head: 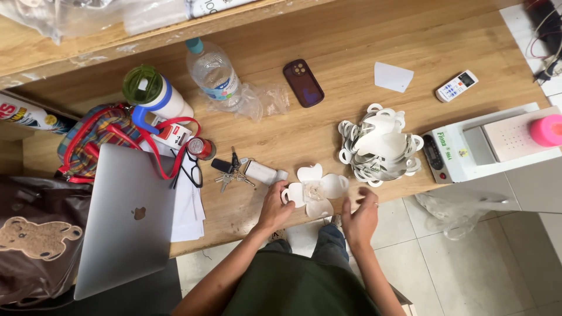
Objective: Stirring melted wax and assembling a decorative flower-shaped paper box to package a candle.
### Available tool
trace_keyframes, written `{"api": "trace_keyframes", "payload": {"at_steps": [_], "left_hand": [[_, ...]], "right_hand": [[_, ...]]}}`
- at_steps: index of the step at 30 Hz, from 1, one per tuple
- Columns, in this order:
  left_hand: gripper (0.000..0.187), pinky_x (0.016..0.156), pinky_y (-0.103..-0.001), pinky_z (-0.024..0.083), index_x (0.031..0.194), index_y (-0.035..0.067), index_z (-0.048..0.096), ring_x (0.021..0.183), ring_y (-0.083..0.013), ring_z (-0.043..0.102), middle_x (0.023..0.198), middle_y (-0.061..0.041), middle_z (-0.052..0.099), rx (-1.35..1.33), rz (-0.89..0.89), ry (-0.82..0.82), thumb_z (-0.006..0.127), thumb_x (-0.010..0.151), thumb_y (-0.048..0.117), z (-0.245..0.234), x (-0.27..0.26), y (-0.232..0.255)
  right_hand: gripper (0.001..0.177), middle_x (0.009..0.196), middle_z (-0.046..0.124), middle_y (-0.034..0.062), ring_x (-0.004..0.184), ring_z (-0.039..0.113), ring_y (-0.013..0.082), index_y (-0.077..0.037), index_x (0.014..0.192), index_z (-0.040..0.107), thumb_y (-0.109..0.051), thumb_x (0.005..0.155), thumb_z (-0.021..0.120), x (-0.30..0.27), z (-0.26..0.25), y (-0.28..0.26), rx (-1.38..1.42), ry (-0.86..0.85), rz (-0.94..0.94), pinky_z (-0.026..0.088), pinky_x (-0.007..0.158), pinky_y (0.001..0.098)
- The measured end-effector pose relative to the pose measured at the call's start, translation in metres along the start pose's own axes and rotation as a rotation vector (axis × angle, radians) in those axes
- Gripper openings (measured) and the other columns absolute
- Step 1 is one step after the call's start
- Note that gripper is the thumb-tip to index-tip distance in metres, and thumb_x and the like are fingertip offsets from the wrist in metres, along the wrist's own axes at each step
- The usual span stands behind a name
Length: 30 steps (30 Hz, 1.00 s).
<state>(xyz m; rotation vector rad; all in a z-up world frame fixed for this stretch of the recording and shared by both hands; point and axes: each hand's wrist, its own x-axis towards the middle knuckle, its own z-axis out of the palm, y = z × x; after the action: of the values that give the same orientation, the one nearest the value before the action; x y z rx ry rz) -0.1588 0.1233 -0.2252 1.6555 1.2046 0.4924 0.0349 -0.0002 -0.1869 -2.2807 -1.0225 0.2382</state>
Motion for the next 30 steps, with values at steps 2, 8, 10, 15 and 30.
{"api": "trace_keyframes", "payload": {"at_steps": [2,8,10,15,30], "left_hand": [[0.065,0.095,-0.039,0.055,0.137,0.001,0.053,0.112,-0.0289,0.066,0.126,-0.018,0.063,-0.044,-0.030,-0.013,0.072,0.076,0.009,-0.004,-0.003,0.008],[0.040,0.080,-0.039,0.060,0.122,0.004,0.067,0.088,-0.0242,0.072,0.113,-0.013,0.068,-0.032,0.197,-0.176,0.056,0.085,-0.006,0.009,0.011,0.019],[0.028,0.082,-0.045,0.056,0.111,0.007,0.076,0.092,-0.0308,0.071,0.108,-0.013,0.072,0.201,0.294,-0.197,0.065,0.086,-0.002,0.014,0.022,0.028],[0.037,0.085,-0.049,0.055,0.125,0.010,0.067,0.098,-0.0375,0.069,0.110,-0.015,0.070,0.412,0.378,-0.213,0.070,0.088,0.007,0.029,0.039,0.046],[0.021,0.079,-0.050,0.054,0.091,0.005,0.071,0.089,-0.0386,0.070,0.097,-0.016,0.070,0.551,0.415,-0.190,0.072,0.092,0.025,0.041,0.048,0.057]], "right_hand": [[0.047,0.119,0.066,0.0231,0.095,0.068,0.0363,0.001,0.128,0.053,-0.015,0.088,0.072,0.005,0.005,0.016,0.057,0.091,0.006,0.053,0.083,0.0457],[0.065,0.130,0.065,0.0240,0.120,0.063,0.0365,-0.003,0.143,0.043,0.001,0.082,0.064,0.026,0.026,0.028,0.366,-0.246,0.035,0.049,0.099,0.0426],[0.054,0.127,0.071,0.0178,0.113,0.070,0.0339,-0.008,0.139,0.050,-0.005,0.087,0.063,0.030,0.024,0.013,0.316,-0.314,0.145,0.054,0.096,0.0403],[0.043,0.118,0.073,0.0179,0.113,0.067,0.0354,-0.006,0.125,0.064,-0.004,0.082,0.067,0.033,0.031,0.013,0.231,-0.312,-0.131,0.052,0.099,0.0419],[0.037,0.111,0.073,0.0176,0.109,0.063,0.0393,-0.004,0.110,0.072,-0.010,0.074,0.078,0.054,0.012,-0.001,0.109,-0.365,-0.351,0.048,0.096,0.0455]]}}
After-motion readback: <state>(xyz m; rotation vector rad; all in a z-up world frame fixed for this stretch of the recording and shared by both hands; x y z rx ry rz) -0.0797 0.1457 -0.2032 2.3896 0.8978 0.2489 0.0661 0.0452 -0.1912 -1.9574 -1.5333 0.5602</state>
